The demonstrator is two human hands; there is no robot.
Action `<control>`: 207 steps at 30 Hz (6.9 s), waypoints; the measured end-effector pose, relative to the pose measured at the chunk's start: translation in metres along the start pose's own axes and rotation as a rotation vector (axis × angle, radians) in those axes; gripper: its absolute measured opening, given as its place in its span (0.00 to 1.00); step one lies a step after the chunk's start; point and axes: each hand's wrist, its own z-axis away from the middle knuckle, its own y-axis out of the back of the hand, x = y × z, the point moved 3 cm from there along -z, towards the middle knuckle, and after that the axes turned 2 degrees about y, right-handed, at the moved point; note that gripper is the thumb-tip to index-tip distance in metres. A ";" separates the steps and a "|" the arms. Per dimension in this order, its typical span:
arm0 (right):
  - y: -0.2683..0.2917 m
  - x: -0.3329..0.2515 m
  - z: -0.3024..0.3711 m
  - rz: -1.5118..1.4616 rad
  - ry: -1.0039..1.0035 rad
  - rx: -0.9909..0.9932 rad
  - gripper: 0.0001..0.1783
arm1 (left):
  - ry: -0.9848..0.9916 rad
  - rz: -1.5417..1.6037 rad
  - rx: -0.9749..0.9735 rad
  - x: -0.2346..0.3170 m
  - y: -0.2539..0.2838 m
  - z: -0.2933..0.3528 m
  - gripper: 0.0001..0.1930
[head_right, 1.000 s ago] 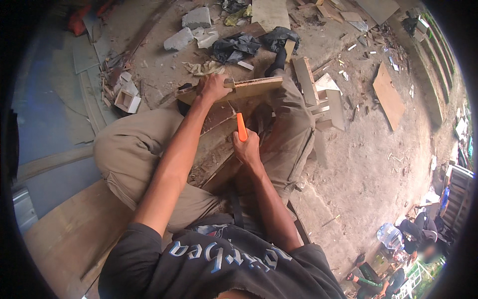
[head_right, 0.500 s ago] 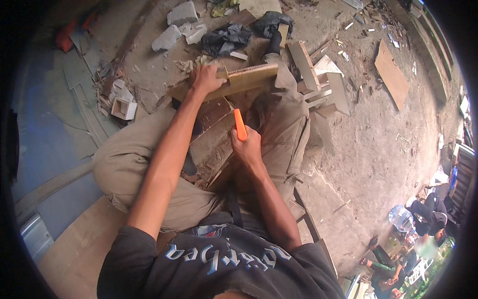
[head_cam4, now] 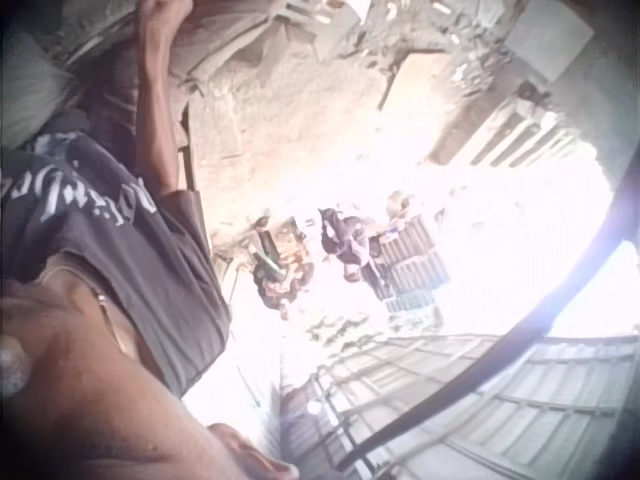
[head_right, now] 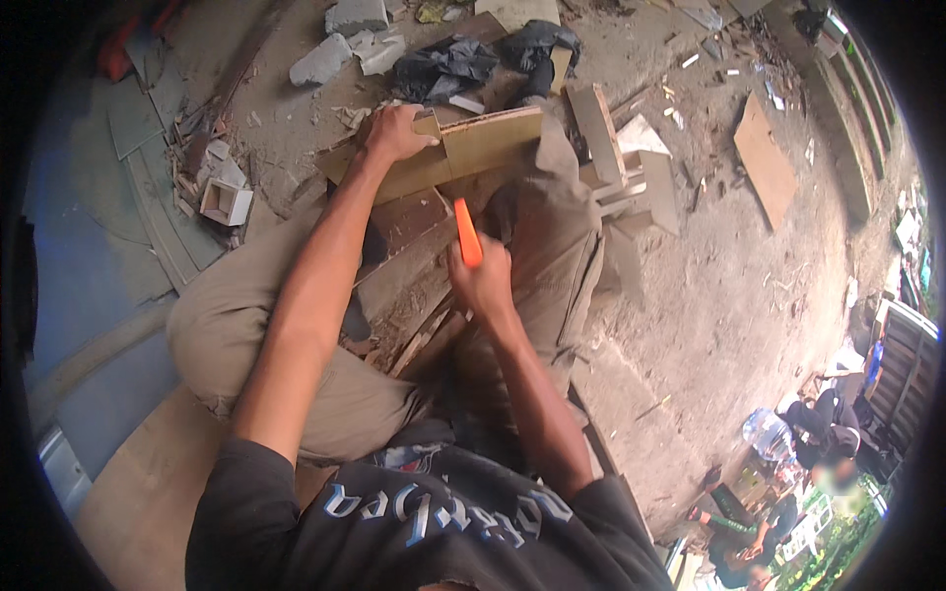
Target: The person sits on the floor and uses a hand saw to cut a white rectangular board, then assembles the cut pieces into a small wooden frame structure. The person uses a hammer to secure the joints of the assembled frame.
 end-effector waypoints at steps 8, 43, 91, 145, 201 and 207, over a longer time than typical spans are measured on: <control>-0.011 0.017 -0.021 -0.068 -0.091 0.018 0.14 | -0.019 -0.016 -0.066 0.018 0.009 0.000 0.29; 0.019 -0.019 0.008 0.028 -0.070 -0.033 0.15 | -0.040 -0.095 -0.105 -0.010 0.019 -0.042 0.35; 0.020 0.006 0.026 -0.129 0.434 -0.063 0.09 | 0.122 0.168 0.075 -0.004 0.114 0.102 0.28; -0.042 0.003 -0.041 -0.674 -0.283 -0.242 0.13 | -0.144 -0.346 0.377 -0.054 0.099 0.342 0.37; 0.078 -0.067 -0.003 -0.105 0.379 0.396 0.17 | 1.105 0.426 0.574 -0.158 0.025 0.269 0.50; 0.090 -0.085 0.040 -0.126 0.389 0.267 0.10 | 1.136 0.463 0.505 -0.145 -0.025 0.230 0.46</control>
